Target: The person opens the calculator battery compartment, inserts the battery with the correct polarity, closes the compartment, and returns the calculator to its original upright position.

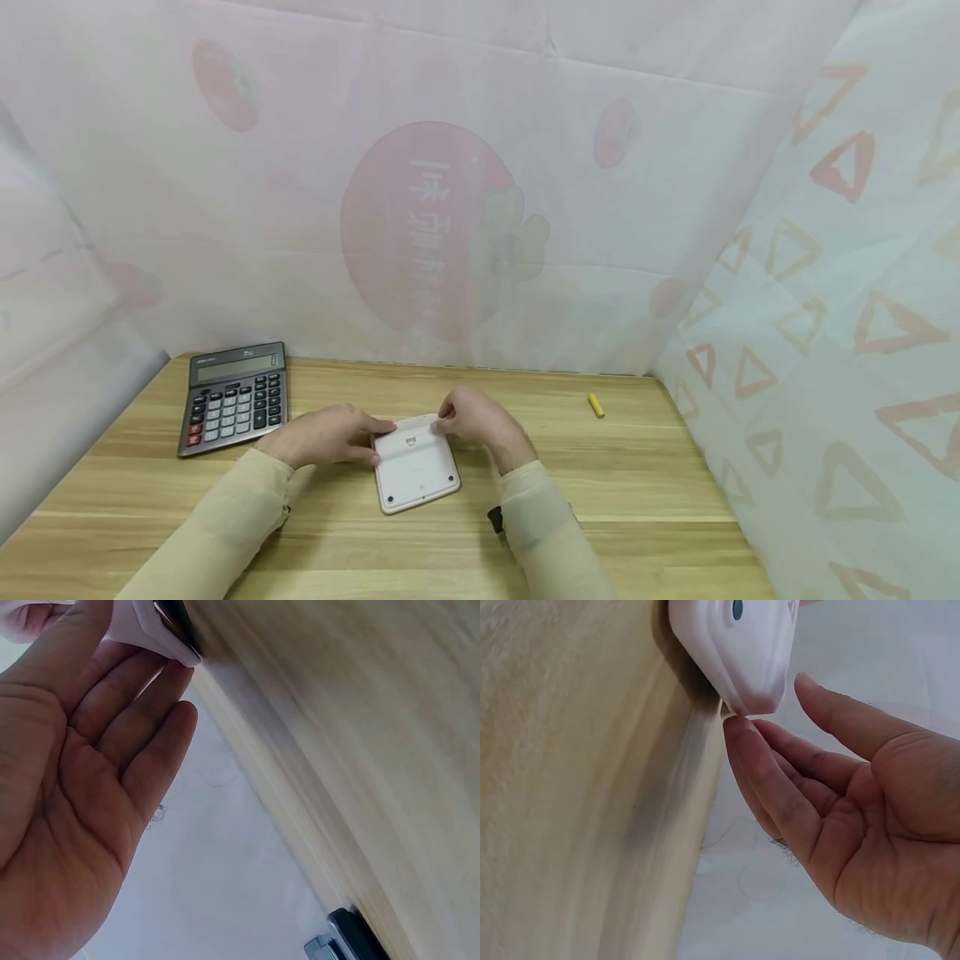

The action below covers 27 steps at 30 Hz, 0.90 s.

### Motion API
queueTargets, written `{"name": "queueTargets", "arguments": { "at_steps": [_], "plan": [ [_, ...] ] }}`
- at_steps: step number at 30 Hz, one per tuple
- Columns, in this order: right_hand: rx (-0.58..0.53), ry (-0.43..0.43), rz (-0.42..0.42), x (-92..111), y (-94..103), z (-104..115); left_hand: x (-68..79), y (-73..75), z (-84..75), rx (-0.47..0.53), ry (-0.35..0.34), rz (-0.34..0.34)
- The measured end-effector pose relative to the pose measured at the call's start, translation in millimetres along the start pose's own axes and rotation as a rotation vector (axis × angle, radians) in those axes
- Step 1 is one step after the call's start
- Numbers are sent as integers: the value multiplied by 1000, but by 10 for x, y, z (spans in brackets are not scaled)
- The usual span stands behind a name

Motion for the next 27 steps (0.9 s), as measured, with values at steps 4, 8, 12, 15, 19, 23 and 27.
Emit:
{"name": "queueTargets", "arguments": {
  "at_steps": [4,8,12,15,19,23,27],
  "plan": [
    [-22,-18,33,-19,-47,-51,-1,5,-23,-30,-4,1],
    [-72,-31,61,-48,-79,-92,-3,10,-31,-35,7,7],
    [-188,-41,94,-78,-91,-121,-7,26,-23,-38,14,1],
    [-283,-38,116,-87,-85,-121,-10,42,-21,-30,5,-9],
    [-331,-14,130,-76,-63,-86,-10,61,-35,-19,-22,-25],
    [-324,5,97,-57,-13,-54,-18,81,-54,-40,-44,-49],
    [-352,15,35,-55,59,-35,-35,115,-59,-76,-29,-107]
  ]
}}
Point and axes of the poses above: each hand's wrist, its own x-axis away from the middle knuckle, its own y-axis out of the back of the hand, z = x × y, the point moved 8 cm from there along -x, towards the middle knuckle, and after that the axes turned 4 degrees about -y, right-handed, at the moved point
